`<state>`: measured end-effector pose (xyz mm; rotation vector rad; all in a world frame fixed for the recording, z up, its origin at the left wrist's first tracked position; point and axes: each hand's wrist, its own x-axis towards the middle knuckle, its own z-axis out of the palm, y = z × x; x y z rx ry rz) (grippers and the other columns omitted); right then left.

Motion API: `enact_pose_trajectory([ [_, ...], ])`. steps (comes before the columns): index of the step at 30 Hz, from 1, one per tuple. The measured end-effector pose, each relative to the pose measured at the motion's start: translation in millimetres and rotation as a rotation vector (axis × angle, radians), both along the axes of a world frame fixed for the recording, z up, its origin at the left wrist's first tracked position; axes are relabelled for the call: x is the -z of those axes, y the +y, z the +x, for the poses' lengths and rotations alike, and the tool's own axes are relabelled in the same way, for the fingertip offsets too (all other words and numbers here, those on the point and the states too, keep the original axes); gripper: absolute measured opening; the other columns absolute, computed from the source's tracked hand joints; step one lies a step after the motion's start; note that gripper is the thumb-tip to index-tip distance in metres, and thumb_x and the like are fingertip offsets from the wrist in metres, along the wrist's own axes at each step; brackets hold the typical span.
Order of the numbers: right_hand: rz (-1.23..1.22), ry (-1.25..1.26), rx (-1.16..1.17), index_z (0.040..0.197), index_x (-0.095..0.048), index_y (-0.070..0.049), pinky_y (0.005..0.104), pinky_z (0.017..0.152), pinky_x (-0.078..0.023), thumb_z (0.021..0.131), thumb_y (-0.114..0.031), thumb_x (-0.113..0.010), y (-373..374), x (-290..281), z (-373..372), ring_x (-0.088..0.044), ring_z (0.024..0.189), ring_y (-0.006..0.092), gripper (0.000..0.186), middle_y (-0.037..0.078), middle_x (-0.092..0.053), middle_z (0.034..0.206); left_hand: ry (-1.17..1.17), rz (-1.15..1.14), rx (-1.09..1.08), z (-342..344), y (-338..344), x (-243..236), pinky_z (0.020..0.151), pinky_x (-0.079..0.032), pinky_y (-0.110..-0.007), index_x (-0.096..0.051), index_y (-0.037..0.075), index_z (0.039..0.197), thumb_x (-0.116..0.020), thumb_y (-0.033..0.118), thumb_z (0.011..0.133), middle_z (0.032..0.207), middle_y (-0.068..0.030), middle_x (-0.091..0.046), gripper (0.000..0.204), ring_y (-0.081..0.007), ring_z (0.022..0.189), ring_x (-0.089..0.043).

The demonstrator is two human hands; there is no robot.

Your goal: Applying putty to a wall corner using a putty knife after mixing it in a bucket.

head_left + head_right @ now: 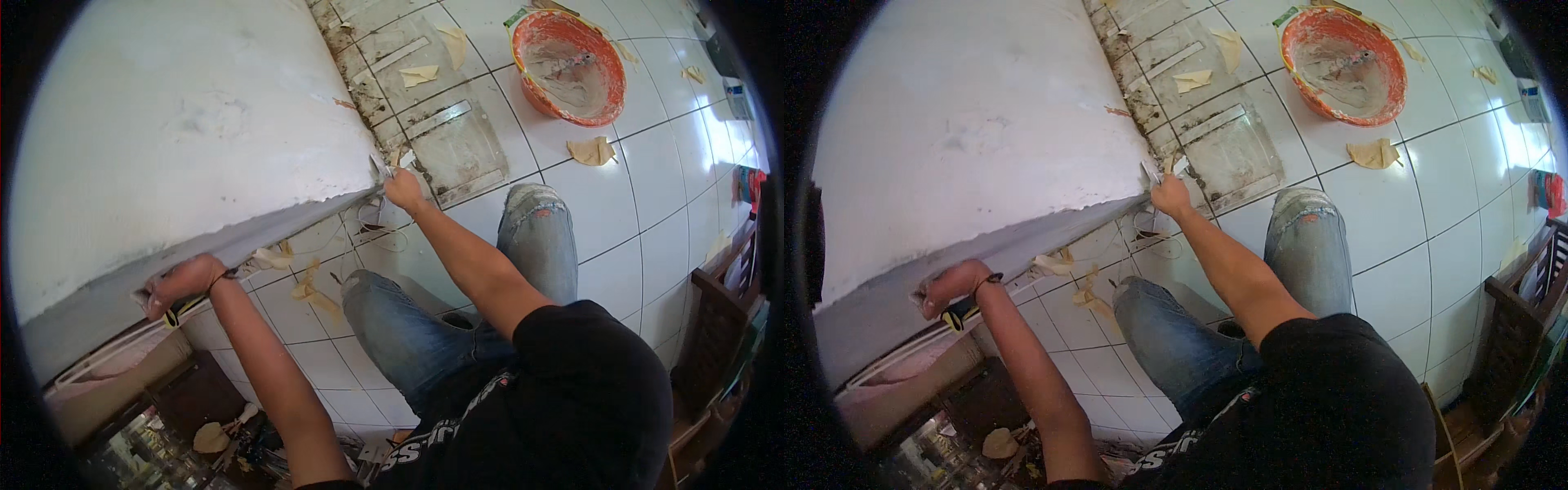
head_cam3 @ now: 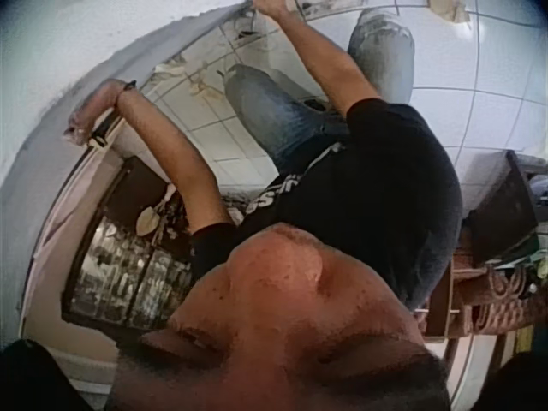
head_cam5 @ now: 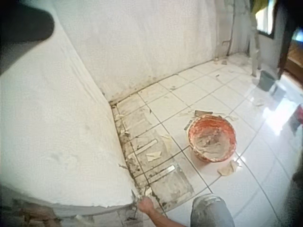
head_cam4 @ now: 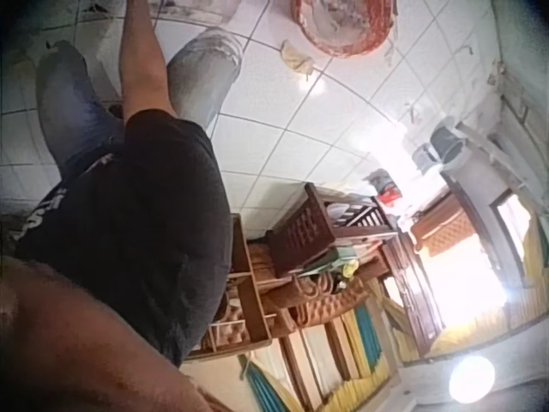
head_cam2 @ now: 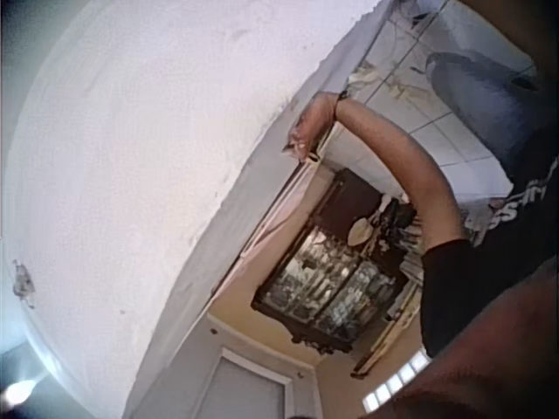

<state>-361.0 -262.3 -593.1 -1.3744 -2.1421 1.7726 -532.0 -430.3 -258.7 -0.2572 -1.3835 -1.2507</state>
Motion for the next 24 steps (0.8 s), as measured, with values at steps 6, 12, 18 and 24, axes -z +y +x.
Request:
enact_pose_trajectory([
  [6, -0.309, 0.24, 0.087, 0.08, -0.061, 0.005, 0.0346, 0.051, -0.045, 0.075, -0.014, -0.05, 11, -46, 11, -0.058, 0.055, 0.0208, 0.023, 0.012, -0.059, 0.062, 0.04, -0.235, -0.157, 5, 23, 4, 0.093, -0.02, -0.037, -0.024, 0.003, 0.087, -0.041, 0.01, 0.085, 0.097, -0.0094, -0.024, 0.018, -0.0219, 0.094, -0.027],
  [12, -0.309, 0.364, -0.121, 0.073, -0.058, 0.005, 0.0306, 0.054, -0.043, 0.075, -0.013, -0.049, 27, -139, 20, -0.055, 0.057, 0.0158, 0.02, 0.01, -0.058, 0.062, -0.112, -0.239, -0.207, 14, 15, -4, 0.095, -0.015, -0.037, -0.021, 0.004, 0.085, -0.045, 0.009, 0.075, 0.096, -0.0098, -0.023, 0.027, -0.0232, 0.095, -0.026],
  [18, 0.268, 0.545, 0.075, 0.083, -0.062, 0.004, 0.0363, 0.06, -0.046, 0.08, -0.013, -0.048, 23, -107, 34, -0.058, 0.063, 0.0237, 0.022, 0.015, -0.061, 0.07, -0.167, -0.284, -0.242, 22, 24, -6, 0.099, -0.014, -0.049, -0.021, -0.001, 0.088, -0.047, 0.014, 0.074, 0.099, -0.0138, -0.024, 0.032, -0.0291, 0.1, -0.026],
  [24, 0.166, 0.395, 0.04, 0.109, -0.061, -0.002, 0.0463, 0.075, -0.047, 0.079, -0.01, -0.053, -58, -52, 48, -0.06, 0.087, 0.0431, 0.032, 0.028, -0.061, 0.09, -0.122, -0.261, -0.15, 22, 29, -3, 0.098, -0.012, -0.046, -0.02, 0.002, 0.085, -0.047, 0.019, 0.077, 0.097, -0.0125, -0.022, 0.033, -0.0273, 0.099, -0.025],
])
